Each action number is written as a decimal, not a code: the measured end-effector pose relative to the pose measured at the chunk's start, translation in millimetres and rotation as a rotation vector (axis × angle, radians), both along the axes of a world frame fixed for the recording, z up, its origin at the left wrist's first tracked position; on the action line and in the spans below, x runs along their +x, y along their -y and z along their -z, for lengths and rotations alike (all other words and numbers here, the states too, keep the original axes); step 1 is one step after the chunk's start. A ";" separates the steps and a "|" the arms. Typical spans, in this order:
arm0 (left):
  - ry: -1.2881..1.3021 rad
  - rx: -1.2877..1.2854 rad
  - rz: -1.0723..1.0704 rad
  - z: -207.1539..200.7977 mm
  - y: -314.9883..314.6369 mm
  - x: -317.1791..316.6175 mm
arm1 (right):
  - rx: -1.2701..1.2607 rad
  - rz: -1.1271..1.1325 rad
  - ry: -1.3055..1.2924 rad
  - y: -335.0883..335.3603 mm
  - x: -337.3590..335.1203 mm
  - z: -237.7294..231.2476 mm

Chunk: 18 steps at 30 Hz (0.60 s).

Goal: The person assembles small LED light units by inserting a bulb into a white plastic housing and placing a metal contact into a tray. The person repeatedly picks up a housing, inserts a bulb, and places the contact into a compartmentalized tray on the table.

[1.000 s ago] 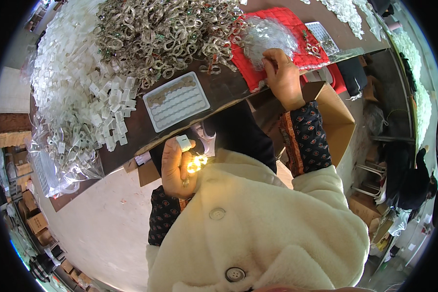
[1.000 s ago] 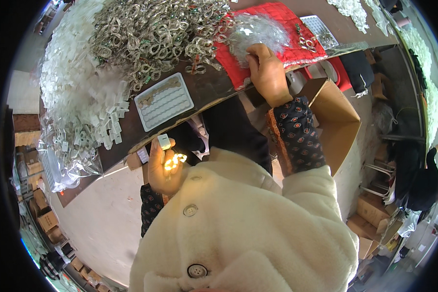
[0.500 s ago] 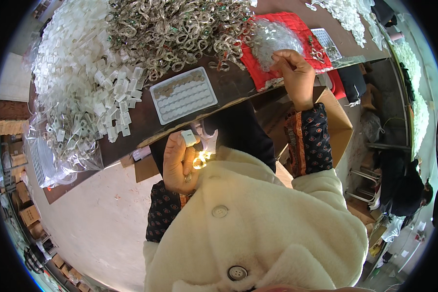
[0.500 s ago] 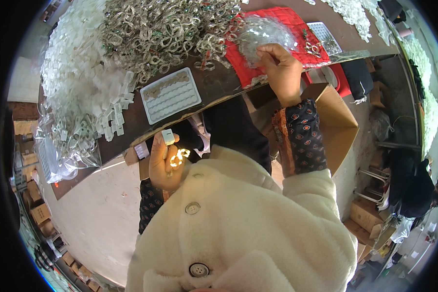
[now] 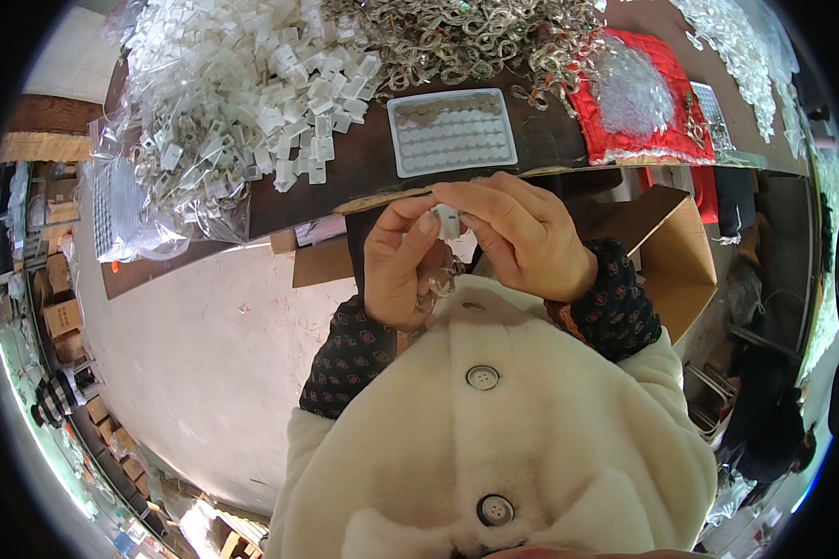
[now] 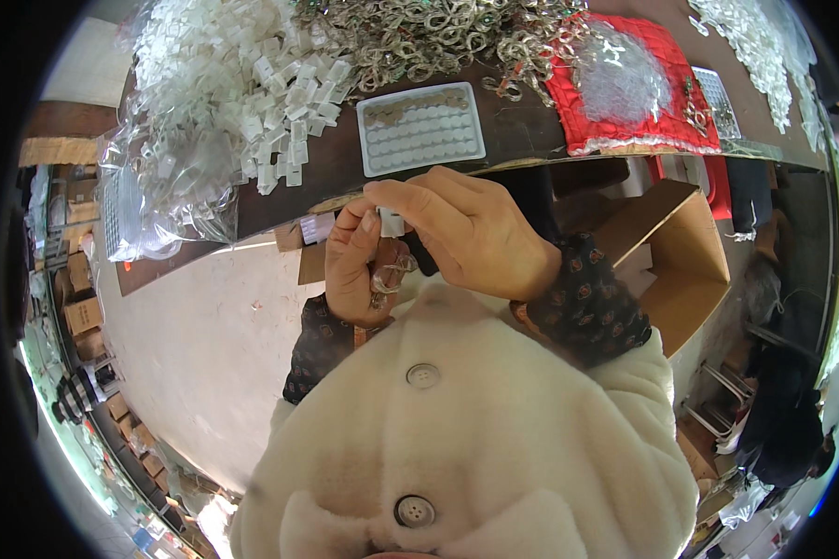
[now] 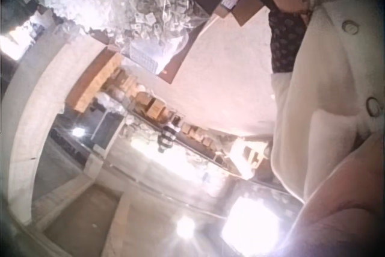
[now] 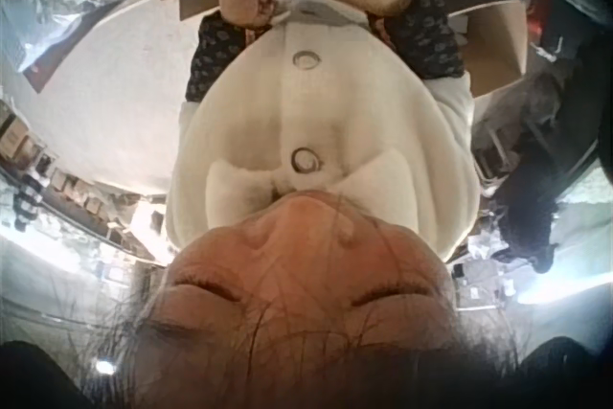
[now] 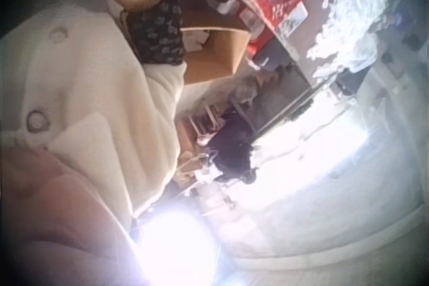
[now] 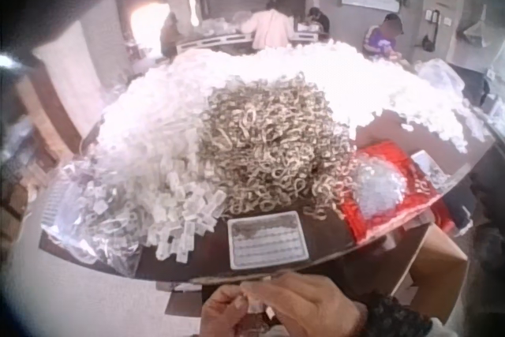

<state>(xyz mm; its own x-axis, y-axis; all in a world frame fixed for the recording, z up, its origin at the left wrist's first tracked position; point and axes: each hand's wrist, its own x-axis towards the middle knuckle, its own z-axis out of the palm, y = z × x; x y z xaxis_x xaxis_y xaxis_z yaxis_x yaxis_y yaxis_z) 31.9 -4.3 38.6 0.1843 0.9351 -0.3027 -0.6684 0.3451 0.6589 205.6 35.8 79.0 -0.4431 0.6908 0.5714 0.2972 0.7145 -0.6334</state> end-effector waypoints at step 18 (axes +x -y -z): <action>-0.051 0.141 0.024 2.9 3.4 -8.9 | -0.250 0.039 -0.005 12.0 5.1 1.4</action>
